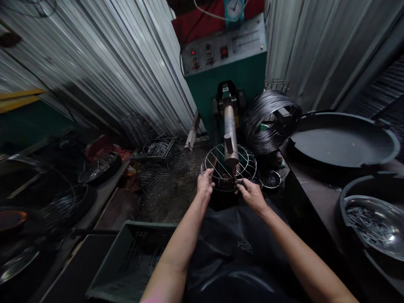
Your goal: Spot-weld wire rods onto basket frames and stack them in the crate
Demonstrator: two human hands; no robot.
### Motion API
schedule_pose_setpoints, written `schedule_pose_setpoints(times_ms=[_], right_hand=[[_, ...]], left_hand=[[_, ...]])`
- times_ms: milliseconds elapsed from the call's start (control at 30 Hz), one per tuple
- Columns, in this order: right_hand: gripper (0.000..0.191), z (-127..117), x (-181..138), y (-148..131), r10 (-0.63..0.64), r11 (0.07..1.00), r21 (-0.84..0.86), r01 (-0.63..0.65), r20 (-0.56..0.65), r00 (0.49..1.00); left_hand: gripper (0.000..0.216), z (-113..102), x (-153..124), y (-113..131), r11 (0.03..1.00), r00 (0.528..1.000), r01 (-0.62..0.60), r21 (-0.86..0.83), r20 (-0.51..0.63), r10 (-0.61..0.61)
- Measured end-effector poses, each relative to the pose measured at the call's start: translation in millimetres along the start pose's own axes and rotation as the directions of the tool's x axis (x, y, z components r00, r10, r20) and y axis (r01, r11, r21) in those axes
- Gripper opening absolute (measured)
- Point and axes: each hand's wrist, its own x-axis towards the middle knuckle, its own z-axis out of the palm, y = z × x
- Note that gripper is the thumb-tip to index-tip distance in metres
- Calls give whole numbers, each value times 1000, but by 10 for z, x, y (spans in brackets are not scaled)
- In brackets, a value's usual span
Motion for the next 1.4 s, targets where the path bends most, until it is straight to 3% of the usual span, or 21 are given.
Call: schedule_pose_setpoints(times_ms=[567,767,833,933,1033,1100,1200,1300,1400], right_hand=[[20,-41,47,-22,-29,998,-58,29,-10,1000],[27,3,10,-71,47,994,100,-45,-17,999],[32,-30,-122,11,88,986,152,-73,-95,992],[40,-176,-452,342,176,973,190,-133,-229,958],[39,-363,-781,704,315,946,152,-287,-215,925],[38,-428,-884,752,345,937,125,-327,-181,921],[42,-340,-771,457,264,961,124,-245,-167,950],[39,-100,-450,31,130,978,177,-106,-127,983],[37,94,-174,-160,28,989,148,-18,-67,997]], left_hand=[[39,45,-31,-12,998,999,17,-60,32,-15],[39,59,-72,7,999,999,19,-44,-35,-21],[41,60,-92,24,998,998,41,-45,-42,-43],[43,52,-100,72,996,996,86,-31,7,-86],[41,38,-82,117,991,989,135,-22,68,-133],[40,32,-75,115,988,987,152,-39,59,-149],[39,39,-102,50,990,995,99,-101,32,-96],[41,62,-160,-44,986,1000,27,-165,19,-24],[45,86,-191,-99,983,1000,-23,-183,10,25]])
